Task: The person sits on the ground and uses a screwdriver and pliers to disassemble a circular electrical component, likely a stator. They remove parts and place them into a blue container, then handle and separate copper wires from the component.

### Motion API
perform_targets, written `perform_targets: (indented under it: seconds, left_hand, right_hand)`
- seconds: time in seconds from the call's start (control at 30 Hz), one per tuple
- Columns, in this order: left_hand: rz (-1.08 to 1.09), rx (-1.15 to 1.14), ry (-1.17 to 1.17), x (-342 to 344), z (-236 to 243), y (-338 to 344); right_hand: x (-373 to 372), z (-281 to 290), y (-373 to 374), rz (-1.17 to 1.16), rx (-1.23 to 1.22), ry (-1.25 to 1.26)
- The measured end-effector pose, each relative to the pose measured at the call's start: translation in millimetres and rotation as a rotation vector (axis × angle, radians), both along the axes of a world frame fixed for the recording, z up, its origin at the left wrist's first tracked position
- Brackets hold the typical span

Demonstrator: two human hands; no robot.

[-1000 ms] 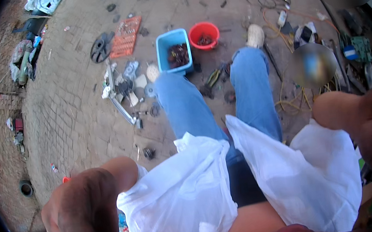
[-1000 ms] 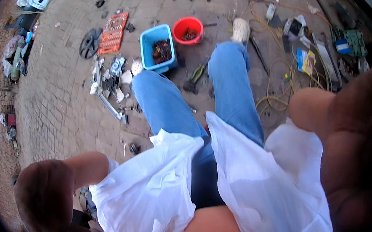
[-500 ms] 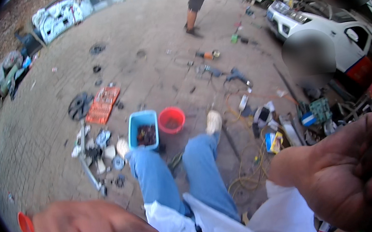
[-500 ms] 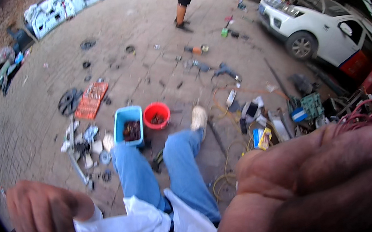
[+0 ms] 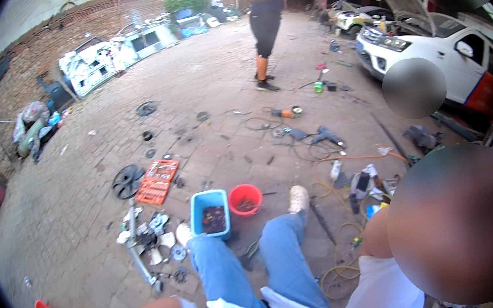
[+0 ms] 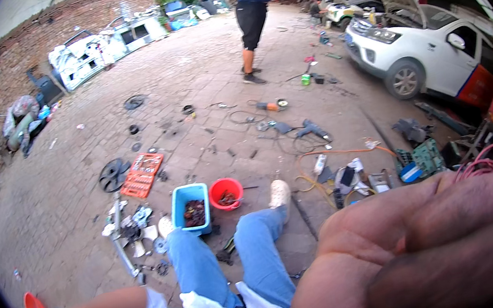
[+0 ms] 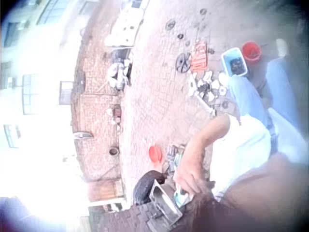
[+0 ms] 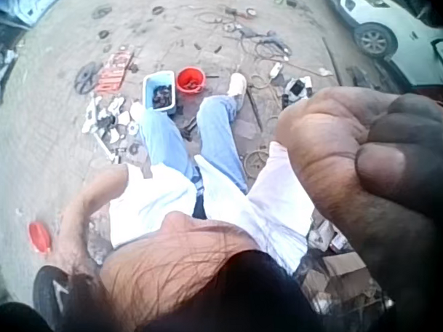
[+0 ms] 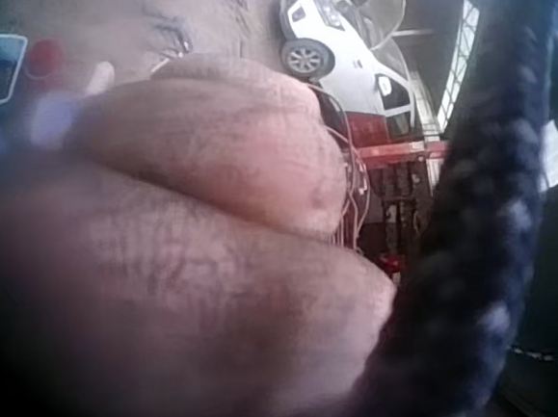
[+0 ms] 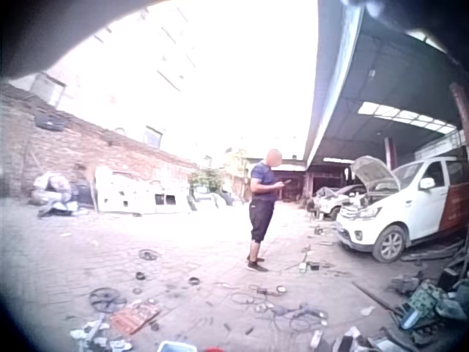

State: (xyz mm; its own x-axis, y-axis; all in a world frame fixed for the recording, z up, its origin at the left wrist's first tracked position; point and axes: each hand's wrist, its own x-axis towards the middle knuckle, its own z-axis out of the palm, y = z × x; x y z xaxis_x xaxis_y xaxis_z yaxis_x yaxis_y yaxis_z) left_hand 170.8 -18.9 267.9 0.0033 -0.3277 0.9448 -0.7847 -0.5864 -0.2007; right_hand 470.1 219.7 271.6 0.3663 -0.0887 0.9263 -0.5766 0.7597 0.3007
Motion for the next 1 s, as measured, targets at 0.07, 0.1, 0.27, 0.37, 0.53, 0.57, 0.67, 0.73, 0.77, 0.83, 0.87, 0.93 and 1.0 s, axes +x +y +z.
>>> perform_targets:
  seconds: [0.07,0.1,0.27,0.37,0.53,0.57,0.67,0.73,0.77,0.83,0.87,0.93,1.0]
  left_hand:
    - [-0.134,0.074,0.002,-3.3,-11.7,8.9]
    - [-0.201,0.096,-0.013,-2.5,-17.0,14.8]
    - [-0.011,-0.2,-0.169,14.2,-38.0,45.6]
    - [0.146,-0.347,-0.041,24.0,-38.1,45.8]
    - [0.332,-0.531,-0.006,49.0,-49.1,73.4]
    - [0.363,-0.566,-0.012,53.5,-53.4,82.3]
    - [0.449,-0.651,-0.04,67.0,-66.8,106.9]
    - [0.478,-0.693,-0.041,70.6,-73.7,117.3]
    - [0.49,-0.712,-0.041,72.7,-75.8,119.8]
    - [0.524,-0.736,-0.049,72.3,-79.2,120.0]
    - [0.525,-0.751,-0.052,74.5,-80.0,121.5]
    - [0.544,-0.768,-0.033,77.0,-80.9,120.3]
    - [0.58,-0.781,-0.033,74.4,-83.1,116.1]
  right_hand:
    - [-2.4,-6.1,0.0,0.018,-0.016,0.004]
    - [-3.9,-8.8,-0.4,0.029,-0.028,0.004]
    - [-10.5,-13.5,-2.5,0.051,-0.068,-0.057]
    - [-15.8,-15.5,-1.5,0.074,-0.08,-0.073]
    - [-53.4,-35.4,-4.2,0.103,-0.131,-0.081]
    - [-70.5,-47.1,-7.0,0.092,-0.16,-0.084]
    - [-125.9,-81.9,-12.9,0.068,-0.252,-0.105]
    - [-142.0,-97.3,-15.9,0.047,-0.284,-0.119]
    - [-140.4,-99.7,-15.9,0.038,-0.295,-0.122]
    - [-121.8,-95.8,-15.6,0.036,-0.298,-0.139]
    - [-106.7,-89.2,-13.8,0.028,-0.288,-0.145]
    - [-73.8,-71.0,-14.2,0.026,-0.257,-0.139]
    - [-50.1,-50.0,-12.8,0.022,-0.218,-0.14]
